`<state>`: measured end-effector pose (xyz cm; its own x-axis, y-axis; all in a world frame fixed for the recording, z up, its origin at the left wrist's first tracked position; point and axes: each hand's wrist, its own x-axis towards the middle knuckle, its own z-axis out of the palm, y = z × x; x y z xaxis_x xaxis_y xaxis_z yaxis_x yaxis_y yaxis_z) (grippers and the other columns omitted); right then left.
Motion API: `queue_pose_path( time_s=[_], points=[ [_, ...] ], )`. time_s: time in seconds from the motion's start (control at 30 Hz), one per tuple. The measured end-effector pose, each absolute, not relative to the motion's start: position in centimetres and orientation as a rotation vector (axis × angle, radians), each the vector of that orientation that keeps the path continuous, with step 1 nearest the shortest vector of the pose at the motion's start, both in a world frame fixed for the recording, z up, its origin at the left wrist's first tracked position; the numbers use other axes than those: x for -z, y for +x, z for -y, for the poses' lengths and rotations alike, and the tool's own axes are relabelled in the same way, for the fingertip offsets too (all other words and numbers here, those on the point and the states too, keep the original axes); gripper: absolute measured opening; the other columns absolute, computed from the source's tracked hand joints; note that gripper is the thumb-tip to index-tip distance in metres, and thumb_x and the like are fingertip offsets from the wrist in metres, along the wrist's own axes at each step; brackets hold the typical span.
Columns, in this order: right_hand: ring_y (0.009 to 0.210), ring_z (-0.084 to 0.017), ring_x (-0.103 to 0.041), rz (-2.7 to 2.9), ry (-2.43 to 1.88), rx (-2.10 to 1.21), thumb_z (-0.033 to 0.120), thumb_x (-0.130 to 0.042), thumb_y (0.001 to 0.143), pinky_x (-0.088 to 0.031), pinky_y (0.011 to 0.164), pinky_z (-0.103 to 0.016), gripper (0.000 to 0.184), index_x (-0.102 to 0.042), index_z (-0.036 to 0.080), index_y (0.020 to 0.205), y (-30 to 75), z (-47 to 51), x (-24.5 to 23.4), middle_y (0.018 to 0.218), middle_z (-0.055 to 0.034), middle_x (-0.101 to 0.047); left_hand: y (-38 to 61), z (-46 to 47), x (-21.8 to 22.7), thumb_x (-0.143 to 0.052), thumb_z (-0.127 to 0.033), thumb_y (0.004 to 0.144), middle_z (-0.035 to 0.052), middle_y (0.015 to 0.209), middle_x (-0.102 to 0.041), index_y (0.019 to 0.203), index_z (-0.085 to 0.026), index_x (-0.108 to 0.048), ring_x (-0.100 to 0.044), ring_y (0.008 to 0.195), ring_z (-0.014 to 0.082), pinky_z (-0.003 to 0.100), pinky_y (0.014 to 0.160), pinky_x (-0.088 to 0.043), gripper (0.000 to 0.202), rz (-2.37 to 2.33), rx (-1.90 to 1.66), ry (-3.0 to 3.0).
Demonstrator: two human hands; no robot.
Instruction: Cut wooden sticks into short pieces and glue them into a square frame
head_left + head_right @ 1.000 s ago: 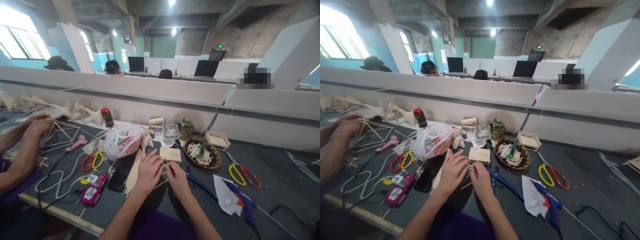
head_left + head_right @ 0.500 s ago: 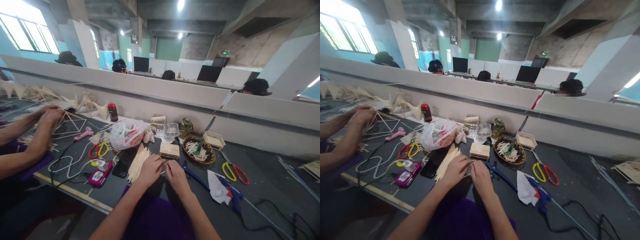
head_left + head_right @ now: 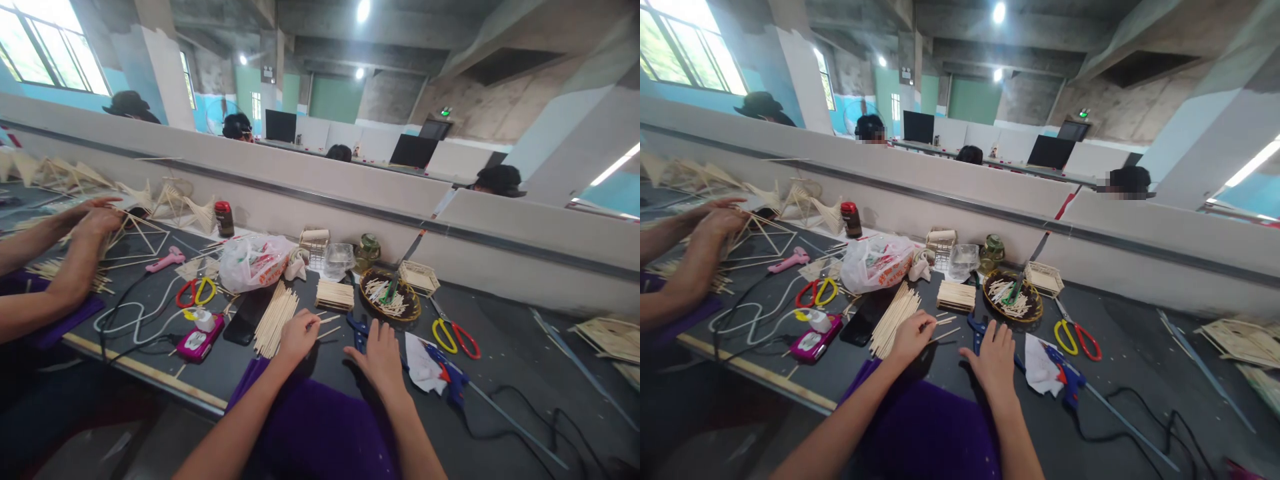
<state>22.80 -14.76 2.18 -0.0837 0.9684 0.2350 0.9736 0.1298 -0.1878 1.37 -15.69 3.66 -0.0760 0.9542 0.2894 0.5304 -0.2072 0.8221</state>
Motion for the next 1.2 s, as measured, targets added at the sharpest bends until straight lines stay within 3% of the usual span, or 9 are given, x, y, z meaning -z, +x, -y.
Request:
queue_pose_path(
  time_s=[0.1,0.23,0.4,0.53,0.63,0.8,1.2],
  points=[
    [0.123,-0.047,-0.038,2.214,-2.050,0.054,0.060,-0.068,0.066,-0.028,0.097,-0.054,0.101,-0.035,-0.004,0.136,23.1,14.9,-1.7,0.129,-0.0360,-0.043,1.7,15.3,-2.9,-0.058,-0.027,0.077,0.0013,0.071,-0.060,0.069,-0.019,-0.068,-0.051,0.065,0.0140,0.024,0.060,-0.034,0.016,-1.499,-1.295,1.495],
    [0.108,-0.041,-0.051,2.303,-2.083,-0.010,0.052,-0.068,0.067,-0.036,0.090,-0.047,0.091,-0.041,-0.005,0.132,22.9,14.6,-1.9,0.115,-0.0310,-0.054,1.9,15.2,-2.4,-0.067,-0.029,0.065,-0.0009,0.059,-0.055,0.063,-0.015,-0.066,-0.046,0.058,0.0116,0.021,0.054,-0.031,0.014,-1.303,-1.290,1.008],
    [0.098,-0.036,-0.056,2.302,-2.072,-0.057,0.036,-0.061,0.068,-0.041,0.081,-0.040,0.059,-0.057,0.003,0.117,22.4,14.0,-3.0,0.103,-0.0230,-0.059,1.3,15.4,-2.5,-0.067,-0.029,0.061,-0.0043,0.054,-0.053,0.074,-0.013,-0.062,-0.031,0.038,0.0034,0.018,0.041,-0.014,0.021,-1.194,-1.198,0.754],
    [0.089,-0.029,-0.061,2.126,-1.976,-0.358,0.035,-0.051,0.075,-0.044,0.080,-0.037,0.038,-0.063,0.011,0.101,22.7,14.1,-4.0,0.095,-0.0169,-0.061,0.3,15.6,-2.8,-0.068,-0.028,0.059,-0.0047,0.054,-0.054,0.079,-0.015,-0.054,-0.026,0.034,0.0010,0.016,0.039,-0.007,0.027,-1.051,-1.121,0.596],
    [0.095,-0.025,-0.061,2.033,-1.709,-0.607,0.029,-0.049,0.074,-0.045,0.085,-0.034,0.040,-0.058,0.015,0.110,23.3,14.9,-4.2,0.103,-0.0129,-0.062,-0.3,15.5,-3.2,-0.068,-0.025,0.057,-0.0052,0.055,-0.054,0.079,-0.016,-0.051,-0.026,0.034,0.0004,0.015,0.038,-0.007,0.030,-0.947,-1.071,0.507],
    [0.110,-0.023,-0.055,2.095,-1.368,-0.616,0.013,-0.047,0.067,-0.042,0.096,-0.036,0.056,-0.044,0.018,0.123,22.7,16.9,-3.3,0.120,-0.0111,-0.056,-0.5,15.4,-4.2,-0.067,-0.019,0.059,-0.0045,0.056,-0.053,0.078,-0.016,-0.049,-0.025,0.035,0.0001,0.015,0.038,-0.006,0.026,-0.822,-0.993,0.427],
    [0.103,-0.025,-0.053,2.235,-1.027,-0.618,0.003,-0.049,0.066,-0.043,0.091,-0.040,0.057,-0.045,0.023,0.119,20.3,17.8,-5.2,0.111,-0.0095,-0.055,-1.0,16.2,-6.9,-0.067,-0.015,0.067,-0.0028,0.058,-0.054,0.083,-0.017,-0.052,-0.028,0.036,-0.0002,0.014,0.039,-0.009,0.023,-0.590,-0.826,0.466]
  ],
)
